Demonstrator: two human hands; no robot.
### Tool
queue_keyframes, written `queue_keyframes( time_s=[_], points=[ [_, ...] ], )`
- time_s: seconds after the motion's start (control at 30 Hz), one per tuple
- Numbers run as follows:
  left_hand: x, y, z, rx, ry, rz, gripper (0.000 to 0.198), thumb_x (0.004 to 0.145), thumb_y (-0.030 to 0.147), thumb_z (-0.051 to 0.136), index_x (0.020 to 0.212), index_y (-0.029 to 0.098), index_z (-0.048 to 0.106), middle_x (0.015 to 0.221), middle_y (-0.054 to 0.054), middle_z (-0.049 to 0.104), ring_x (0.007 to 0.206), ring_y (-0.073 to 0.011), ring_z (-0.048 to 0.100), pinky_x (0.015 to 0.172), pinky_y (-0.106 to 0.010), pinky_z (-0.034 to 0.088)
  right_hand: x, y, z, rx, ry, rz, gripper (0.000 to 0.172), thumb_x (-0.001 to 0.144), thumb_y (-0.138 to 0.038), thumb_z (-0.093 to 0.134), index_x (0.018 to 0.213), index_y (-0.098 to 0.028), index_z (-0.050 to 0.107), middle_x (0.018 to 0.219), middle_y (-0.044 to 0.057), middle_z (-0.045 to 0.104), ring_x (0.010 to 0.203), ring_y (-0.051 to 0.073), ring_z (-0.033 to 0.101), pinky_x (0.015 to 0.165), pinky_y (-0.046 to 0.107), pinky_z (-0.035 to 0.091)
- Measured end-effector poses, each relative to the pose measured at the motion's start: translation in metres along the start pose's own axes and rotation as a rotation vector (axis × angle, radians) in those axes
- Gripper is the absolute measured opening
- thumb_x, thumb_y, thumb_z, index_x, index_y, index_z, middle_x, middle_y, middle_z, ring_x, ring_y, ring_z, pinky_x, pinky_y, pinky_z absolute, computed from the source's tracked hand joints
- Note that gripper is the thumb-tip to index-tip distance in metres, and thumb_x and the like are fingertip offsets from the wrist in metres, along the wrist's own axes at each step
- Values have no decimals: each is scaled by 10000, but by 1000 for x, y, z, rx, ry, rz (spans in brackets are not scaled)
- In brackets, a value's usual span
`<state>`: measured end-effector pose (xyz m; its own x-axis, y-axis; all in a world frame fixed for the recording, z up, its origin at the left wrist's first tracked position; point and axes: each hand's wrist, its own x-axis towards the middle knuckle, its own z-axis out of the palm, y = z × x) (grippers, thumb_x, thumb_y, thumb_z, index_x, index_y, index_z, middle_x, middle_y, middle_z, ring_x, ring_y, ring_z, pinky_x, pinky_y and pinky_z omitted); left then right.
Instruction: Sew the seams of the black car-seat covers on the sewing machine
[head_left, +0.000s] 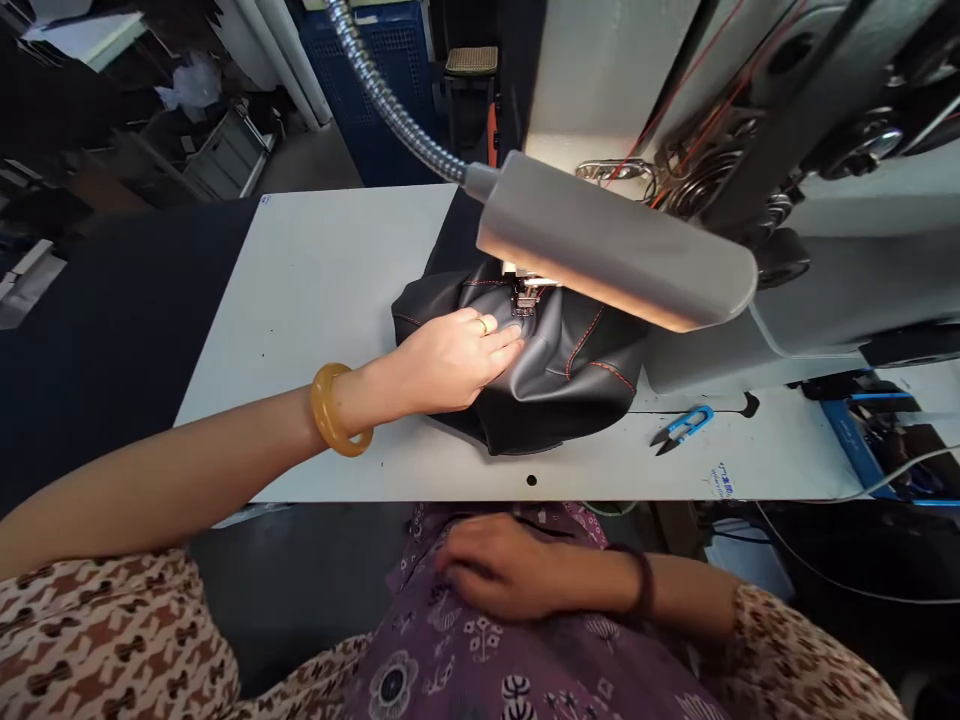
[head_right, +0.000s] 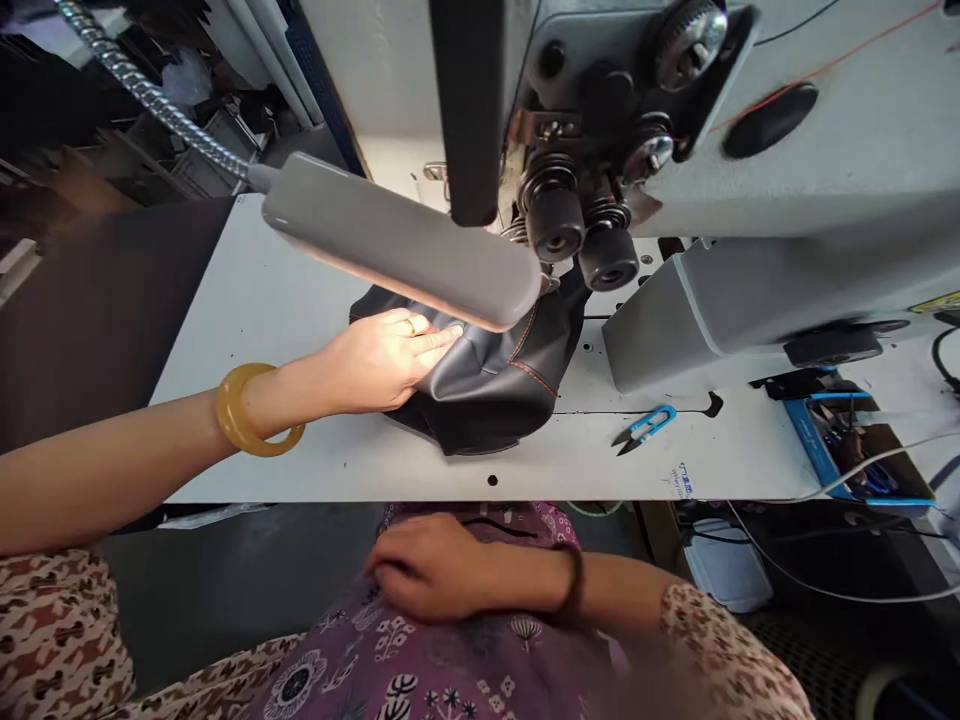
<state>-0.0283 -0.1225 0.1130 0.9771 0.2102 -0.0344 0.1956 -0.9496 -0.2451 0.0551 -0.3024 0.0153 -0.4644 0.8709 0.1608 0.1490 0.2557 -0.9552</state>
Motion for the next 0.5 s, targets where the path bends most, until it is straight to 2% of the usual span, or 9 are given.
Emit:
queue_keyframes(
  time_s=[0.03, 0.07, 0.1, 0.2, 0.3, 0.37, 0.43, 0.47, 0.5],
  points=[
    [0, -2, 0, -5, 5, 10, 389, 800, 101, 447, 1157, 108, 601, 1124, -107, 650, 910, -209, 604, 800, -316, 416, 4, -15, -19, -62, -63, -109, 188, 852, -322, 491, 842, -225, 652, 678, 11, 643, 633, 152, 569, 607, 303, 483],
    [0, -4, 1, -13, 14, 21, 375, 810, 127, 461, 1156, 103, 604, 1110, -111, 653, 919, -216, 604, 796, -319, 418, 12, -29, -42, -328, -103, -342, 226, 863, -294, 446, 891, -196, 648, 773, 45, 667, 710, 169, 580, 655, 330, 483],
    [0, -5, 2, -22, 26, 27, 357, 824, 153, 469, 1148, 103, 611, 1089, -110, 659, 920, -220, 605, 787, -322, 420, 22, -44, -65, -575, -12, -505, 227, 870, -256, 433, 891, -172, 643, 808, 62, 669, 748, 179, 578, 696, 351, 478],
    [3, -10, 5, -66, 67, 5, 298, 861, 182, 449, 1080, 146, 648, 1064, -86, 667, 905, -215, 609, 778, -328, 429, 46, -73, -114, -1024, 190, -526, 173, 869, -231, 476, 898, -156, 629, 878, 88, 656, 858, 209, 576, 814, 402, 456],
    [6, -14, 5, -84, 54, 27, 285, 788, 89, 451, 951, 146, 677, 1213, -90, 626, 902, -219, 611, 757, -337, 446, 34, -65, -111, -895, 29, -510, 181, 882, -250, 459, 771, -196, 592, 771, 38, 624, 736, 161, 559, 706, 337, 458],
    [8, -18, 1, -89, 31, 66, 345, 728, 44, 455, 987, 120, 670, 1236, -102, 620, 908, -228, 609, 754, -335, 456, 15, -33, -88, -548, -107, -355, 202, 870, -284, 456, 726, -198, 568, 679, 15, 586, 626, 131, 527, 604, 288, 445],
    [10, -21, -3, -136, 18, 67, 438, 719, 35, 446, 1108, 109, 633, 1128, -92, 669, 915, -220, 605, 772, -314, 461, 5, 9, -65, -79, 146, 158, 214, 845, -353, 464, 806, -191, 598, 768, 49, 628, 697, 143, 582, 650, 290, 493],
    [11, -23, -6, -176, 11, 47, 454, 727, 38, 438, 1136, 116, 619, 1057, -79, 687, 910, -210, 605, 776, -299, 461, 5, 30, -57, 164, 343, 336, 266, 822, -415, 459, 815, -192, 604, 777, 60, 635, 691, 153, 595, 634, 298, 510],
    [12, -25, -9, -223, 1, 25, 434, 735, 44, 431, 1112, 129, 627, 986, -63, 695, 888, -198, 607, 766, -283, 461, 10, 49, -52, 239, 426, 390, 358, 842, -470, 379, 874, -198, 609, 832, 74, 646, 746, 160, 612, 685, 319, 532]
  ],
)
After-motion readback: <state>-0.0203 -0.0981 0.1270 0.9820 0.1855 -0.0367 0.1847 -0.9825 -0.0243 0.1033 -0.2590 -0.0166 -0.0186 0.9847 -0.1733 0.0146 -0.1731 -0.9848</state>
